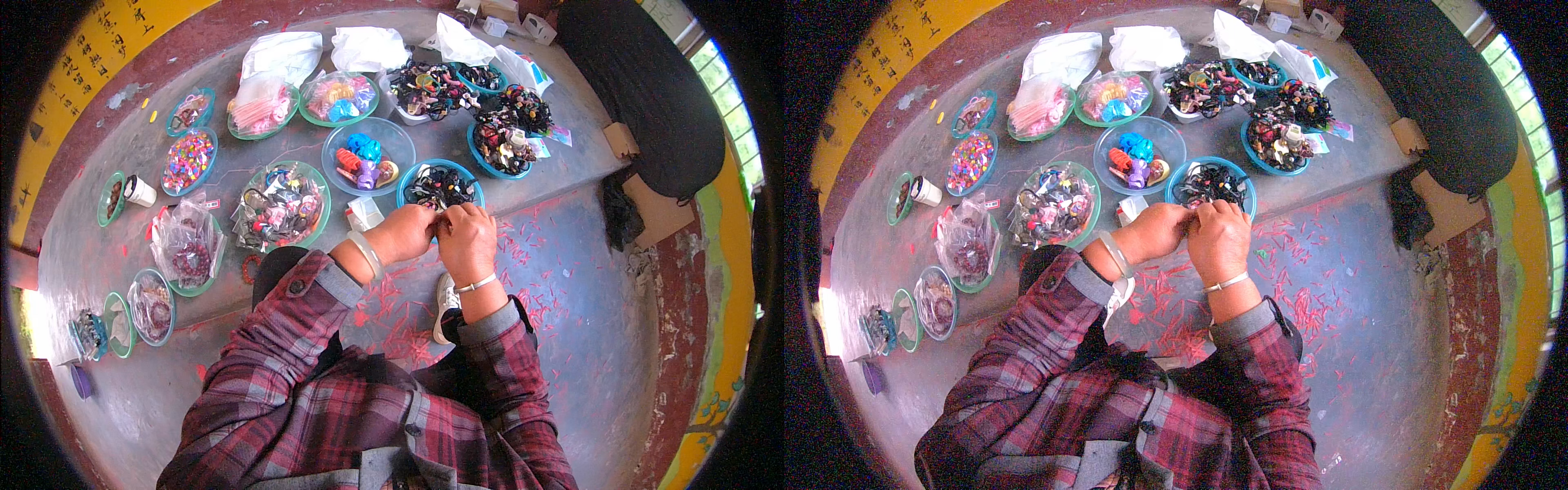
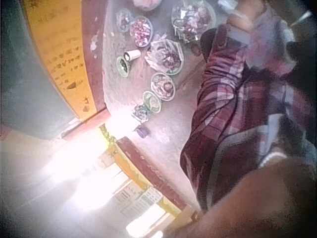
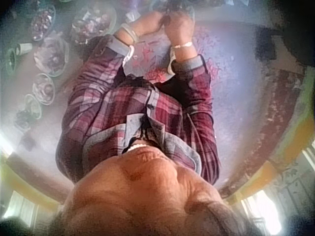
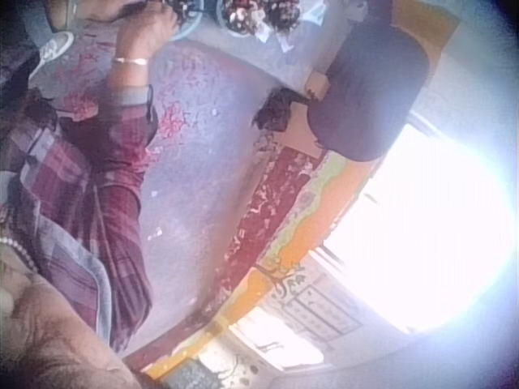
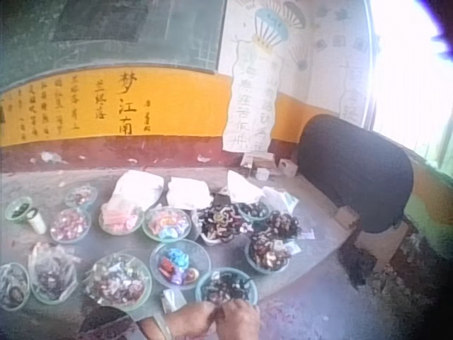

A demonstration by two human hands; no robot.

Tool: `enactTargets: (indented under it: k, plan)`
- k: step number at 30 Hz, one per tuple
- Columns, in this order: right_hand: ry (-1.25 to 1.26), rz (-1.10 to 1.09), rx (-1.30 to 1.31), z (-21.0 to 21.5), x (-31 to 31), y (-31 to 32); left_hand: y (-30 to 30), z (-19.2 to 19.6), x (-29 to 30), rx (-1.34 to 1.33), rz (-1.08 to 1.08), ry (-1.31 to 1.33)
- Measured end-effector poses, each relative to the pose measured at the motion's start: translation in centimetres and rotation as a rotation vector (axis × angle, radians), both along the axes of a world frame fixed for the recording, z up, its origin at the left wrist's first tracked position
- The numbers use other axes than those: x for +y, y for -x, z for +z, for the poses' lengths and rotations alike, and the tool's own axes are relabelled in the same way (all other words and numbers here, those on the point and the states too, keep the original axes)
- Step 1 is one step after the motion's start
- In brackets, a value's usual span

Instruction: The person sits on the floor surrounded by bowls of small trinkets and hair accessories. They pick up individual items, place them into small clear plastic bags, and then put the filled bags into a larger container.

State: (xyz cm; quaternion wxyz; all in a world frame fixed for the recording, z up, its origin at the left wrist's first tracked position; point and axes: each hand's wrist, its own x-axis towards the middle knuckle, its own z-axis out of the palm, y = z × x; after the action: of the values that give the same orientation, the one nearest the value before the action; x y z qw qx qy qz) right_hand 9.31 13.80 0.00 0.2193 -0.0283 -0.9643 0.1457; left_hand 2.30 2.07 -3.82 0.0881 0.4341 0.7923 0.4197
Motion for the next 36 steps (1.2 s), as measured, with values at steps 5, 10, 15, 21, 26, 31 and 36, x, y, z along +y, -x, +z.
enactTargets:
  k: [5, 10, 15, 21, 26, 31, 36]
  plan:
    - [0.479, 0.004, 0.073, 0.0, 0.7, 0.2, 0.3, 0.4, -0.1, -0.172, 0.074, -0.096]
    - [0.837, -0.051, 0.228, -1.1, 1.8, 0.5, 0.9, 0.4, -0.5, -0.385, 0.045, -0.279]
    - [0.769, -0.033, 0.206, -0.3, 1.4, 0.1, 0.7, 1.0, -0.6, -0.561, 0.003, -0.328]
    - [0.583, -0.013, 0.237, 0.9, 0.4, -0.1, 0.9, 0.2, -0.4, -0.515, -0.011, -0.334]
    - [0.555, -0.002, 0.232, 0.6, 0.4, 0.0, 0.9, 0.2, -0.4, -0.508, -0.026, -0.386]
    - [0.546, 0.003, 0.224, 0.4, 0.3, 0.0, 0.8, 0.5, -0.4, -0.466, -0.004, -0.332]
    - [0.426, -0.019, 0.188, 0.8, 0.0, -0.1, 0.7, 0.5, -0.4, -0.293, 0.032, -0.262]
